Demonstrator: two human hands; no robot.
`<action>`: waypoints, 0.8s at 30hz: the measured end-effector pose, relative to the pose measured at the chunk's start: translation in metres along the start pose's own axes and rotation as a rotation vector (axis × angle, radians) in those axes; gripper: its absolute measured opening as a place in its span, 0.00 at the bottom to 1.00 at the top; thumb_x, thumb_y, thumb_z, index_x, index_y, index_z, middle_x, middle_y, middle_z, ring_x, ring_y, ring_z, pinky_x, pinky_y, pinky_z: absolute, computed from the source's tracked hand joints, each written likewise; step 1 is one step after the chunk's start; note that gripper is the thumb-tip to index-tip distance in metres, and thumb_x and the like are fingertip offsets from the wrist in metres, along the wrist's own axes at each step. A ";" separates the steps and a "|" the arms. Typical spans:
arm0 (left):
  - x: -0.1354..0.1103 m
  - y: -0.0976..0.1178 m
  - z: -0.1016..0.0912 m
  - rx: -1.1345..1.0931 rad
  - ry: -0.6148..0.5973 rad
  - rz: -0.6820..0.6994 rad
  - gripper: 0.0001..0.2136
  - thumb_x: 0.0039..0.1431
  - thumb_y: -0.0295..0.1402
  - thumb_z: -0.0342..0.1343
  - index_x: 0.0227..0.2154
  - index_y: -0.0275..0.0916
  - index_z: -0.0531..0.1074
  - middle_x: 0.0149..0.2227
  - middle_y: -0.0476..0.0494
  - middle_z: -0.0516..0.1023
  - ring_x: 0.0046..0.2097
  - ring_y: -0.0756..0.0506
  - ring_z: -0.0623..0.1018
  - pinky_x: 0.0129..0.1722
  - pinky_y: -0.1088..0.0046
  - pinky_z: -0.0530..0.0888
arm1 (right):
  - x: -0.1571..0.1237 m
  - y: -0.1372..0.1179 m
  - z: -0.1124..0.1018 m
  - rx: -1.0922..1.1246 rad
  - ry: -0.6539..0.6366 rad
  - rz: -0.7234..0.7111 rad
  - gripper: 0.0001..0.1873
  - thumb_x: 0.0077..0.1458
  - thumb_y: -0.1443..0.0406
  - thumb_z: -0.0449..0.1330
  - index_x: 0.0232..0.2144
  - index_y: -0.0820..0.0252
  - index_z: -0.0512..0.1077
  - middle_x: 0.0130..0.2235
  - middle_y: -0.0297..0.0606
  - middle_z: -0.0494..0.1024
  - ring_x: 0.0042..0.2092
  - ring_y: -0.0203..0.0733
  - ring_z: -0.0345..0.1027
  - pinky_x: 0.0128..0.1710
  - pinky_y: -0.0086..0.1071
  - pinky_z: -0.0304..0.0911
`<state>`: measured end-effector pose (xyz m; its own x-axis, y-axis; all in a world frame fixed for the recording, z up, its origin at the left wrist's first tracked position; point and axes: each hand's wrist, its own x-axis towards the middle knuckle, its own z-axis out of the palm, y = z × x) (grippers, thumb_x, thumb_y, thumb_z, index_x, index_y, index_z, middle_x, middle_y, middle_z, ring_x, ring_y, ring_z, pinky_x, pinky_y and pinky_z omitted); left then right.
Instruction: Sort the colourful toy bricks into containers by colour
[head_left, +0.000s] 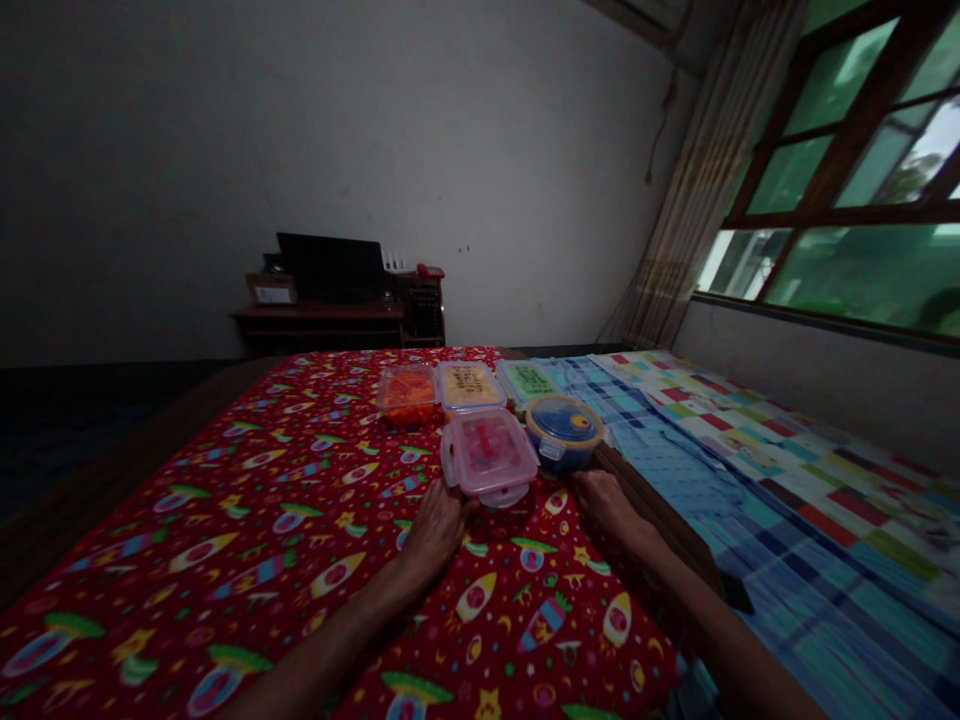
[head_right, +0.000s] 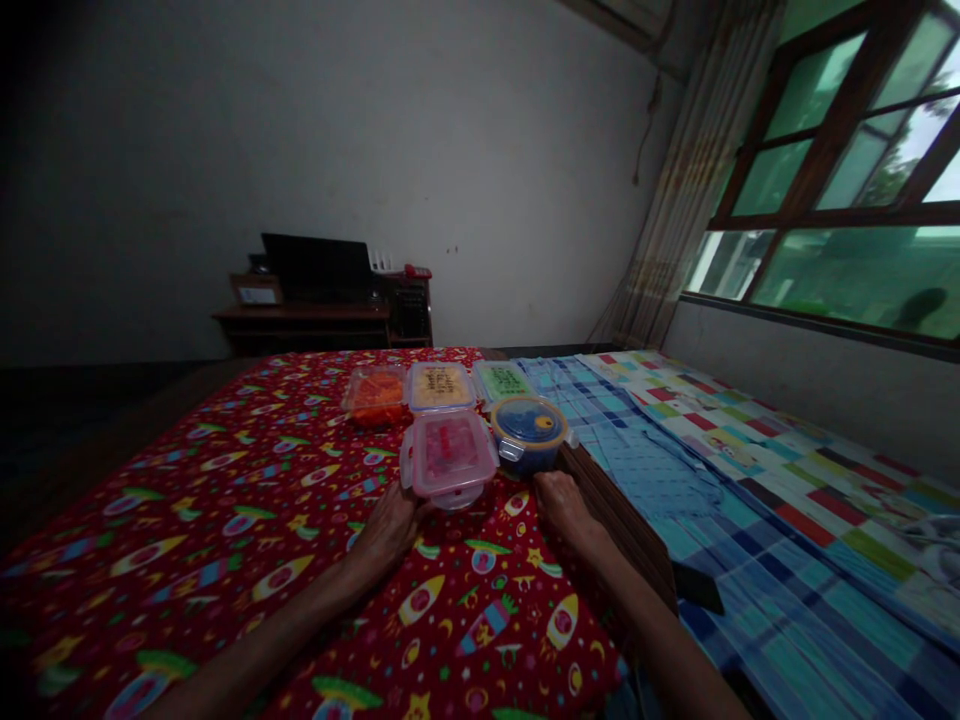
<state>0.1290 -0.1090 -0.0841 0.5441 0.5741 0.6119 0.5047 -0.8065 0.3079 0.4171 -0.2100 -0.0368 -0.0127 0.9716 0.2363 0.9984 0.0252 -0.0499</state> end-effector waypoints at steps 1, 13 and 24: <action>0.001 0.000 -0.001 -0.011 -0.009 -0.005 0.16 0.64 0.36 0.45 0.53 0.36 0.62 0.53 0.31 0.68 0.53 0.36 0.70 0.52 0.52 0.68 | 0.001 -0.002 -0.002 -0.012 -0.022 0.024 0.12 0.54 0.73 0.50 0.29 0.65 0.73 0.28 0.41 0.75 0.29 0.36 0.62 0.29 0.29 0.49; -0.008 -0.002 -0.010 -0.129 -0.049 0.037 0.21 0.61 0.28 0.43 0.58 0.37 0.58 0.54 0.33 0.68 0.56 0.38 0.67 0.56 0.53 0.66 | -0.003 -0.023 -0.015 -0.144 0.145 0.171 0.16 0.61 0.66 0.49 0.28 0.60 0.75 0.26 0.42 0.78 0.27 0.38 0.71 0.25 0.27 0.52; -0.011 -0.009 -0.012 -0.178 -0.042 -0.023 0.20 0.58 0.26 0.42 0.54 0.37 0.64 0.52 0.35 0.71 0.54 0.40 0.70 0.56 0.54 0.67 | 0.038 -0.091 -0.036 0.048 0.140 -0.609 0.32 0.57 0.57 0.58 0.61 0.59 0.58 0.63 0.51 0.58 0.66 0.53 0.45 0.60 0.50 0.51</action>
<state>0.1101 -0.1094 -0.0850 0.5628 0.5950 0.5737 0.3925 -0.8033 0.4480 0.3282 -0.1841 0.0120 -0.5678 0.7398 0.3609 0.8109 0.5782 0.0906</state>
